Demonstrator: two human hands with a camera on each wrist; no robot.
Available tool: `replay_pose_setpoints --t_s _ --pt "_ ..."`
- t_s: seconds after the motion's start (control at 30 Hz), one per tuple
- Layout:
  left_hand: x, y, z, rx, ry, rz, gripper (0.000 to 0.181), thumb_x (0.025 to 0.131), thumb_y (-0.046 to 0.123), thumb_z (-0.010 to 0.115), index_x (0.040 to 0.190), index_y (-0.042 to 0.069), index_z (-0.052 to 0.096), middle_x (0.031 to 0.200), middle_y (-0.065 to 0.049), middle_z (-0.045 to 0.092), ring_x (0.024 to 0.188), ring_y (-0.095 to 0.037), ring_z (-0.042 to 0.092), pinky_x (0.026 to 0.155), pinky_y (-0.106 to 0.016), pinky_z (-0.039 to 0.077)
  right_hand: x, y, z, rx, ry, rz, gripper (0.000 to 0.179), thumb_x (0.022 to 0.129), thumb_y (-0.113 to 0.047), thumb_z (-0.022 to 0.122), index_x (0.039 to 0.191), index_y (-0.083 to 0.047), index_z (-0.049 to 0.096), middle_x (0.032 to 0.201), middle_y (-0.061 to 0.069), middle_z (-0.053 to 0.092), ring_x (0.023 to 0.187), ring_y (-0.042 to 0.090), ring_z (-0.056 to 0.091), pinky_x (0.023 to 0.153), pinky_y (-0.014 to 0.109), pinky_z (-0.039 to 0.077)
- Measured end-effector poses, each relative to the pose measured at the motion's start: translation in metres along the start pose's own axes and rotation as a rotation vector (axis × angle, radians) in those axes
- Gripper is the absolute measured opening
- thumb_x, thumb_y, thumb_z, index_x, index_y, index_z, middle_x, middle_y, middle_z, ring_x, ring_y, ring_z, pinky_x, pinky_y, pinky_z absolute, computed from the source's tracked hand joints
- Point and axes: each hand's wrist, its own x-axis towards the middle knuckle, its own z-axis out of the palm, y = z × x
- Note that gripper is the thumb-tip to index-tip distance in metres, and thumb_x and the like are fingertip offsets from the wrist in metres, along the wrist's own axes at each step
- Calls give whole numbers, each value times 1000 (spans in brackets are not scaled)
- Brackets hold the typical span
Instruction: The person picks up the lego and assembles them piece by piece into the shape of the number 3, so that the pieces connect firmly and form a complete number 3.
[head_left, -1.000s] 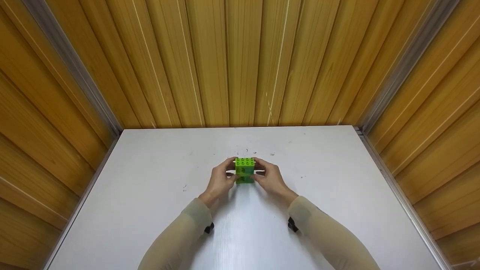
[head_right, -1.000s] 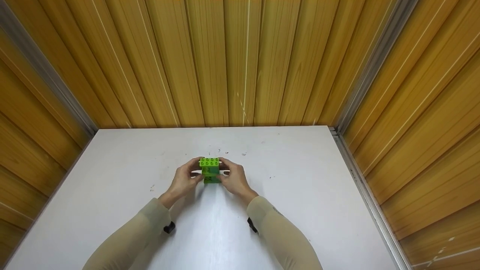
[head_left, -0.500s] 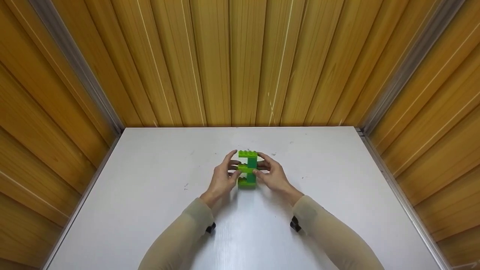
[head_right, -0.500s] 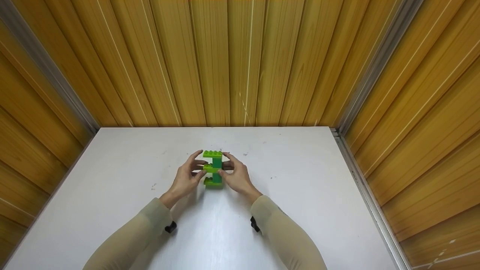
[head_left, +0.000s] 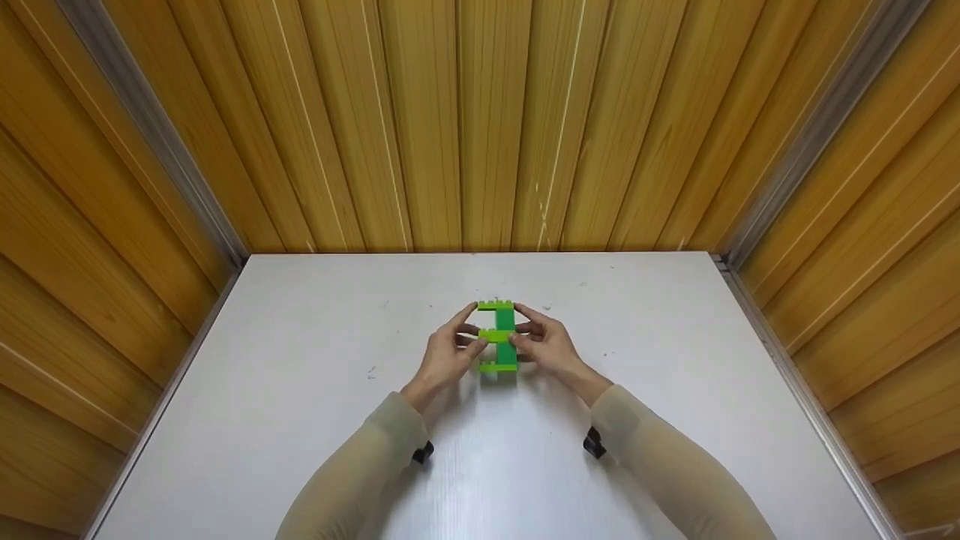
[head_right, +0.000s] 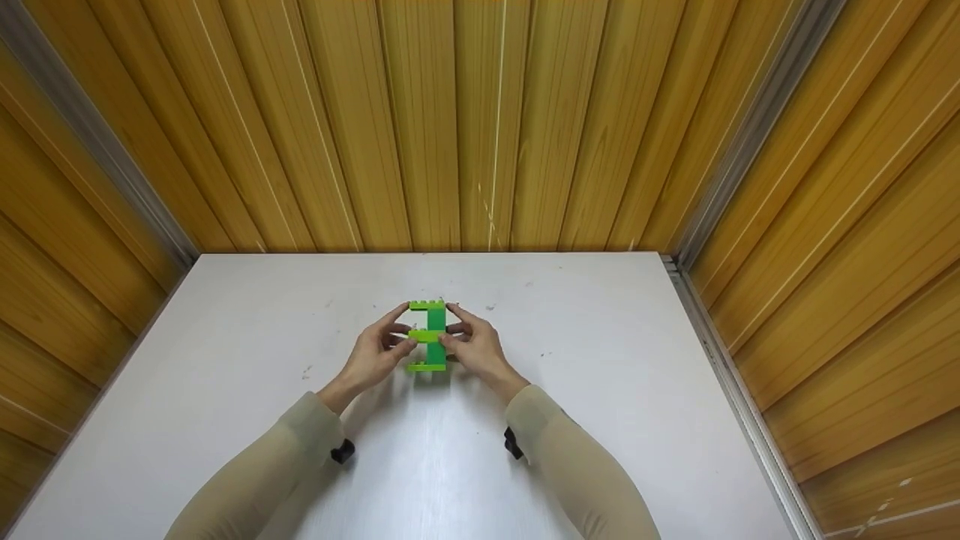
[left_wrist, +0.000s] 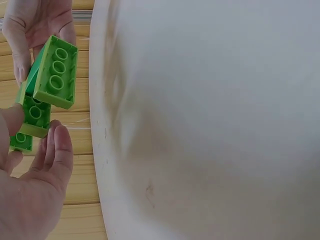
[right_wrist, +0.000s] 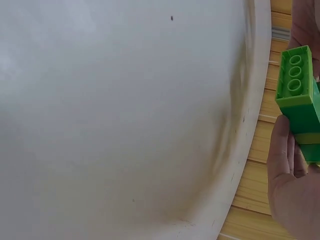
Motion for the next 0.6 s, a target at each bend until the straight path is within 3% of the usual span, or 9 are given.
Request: replay_pose_setpoints --t_s 0.17,0.4,0.6 --pt "3 0 0 16 -2 -89 70 110 18 74 173 24 45 134 -17 75 115 -25 77 97 -39 67 4 0 -1 -32 -4 49 71 107 -8 75 172 -16 47 139 23 72 106 16 79 90 38 72" --pt "12 -6 3 27 -21 -133 70 109 15 75 172 20 47 126 -17 78 106 -20 71 91 -33 62 11 8 1 -66 48 105 68 104 -9 79 167 -15 54 130 18 71 101 16 73 86 30 70" --pt "17 -9 7 -10 -16 -245 70 108 14 75 171 24 49 128 -15 75 106 -20 70 83 -27 62 15 9 5 -141 92 111 64 103 -10 81 163 -11 60 123 16 72 101 18 69 82 25 63"
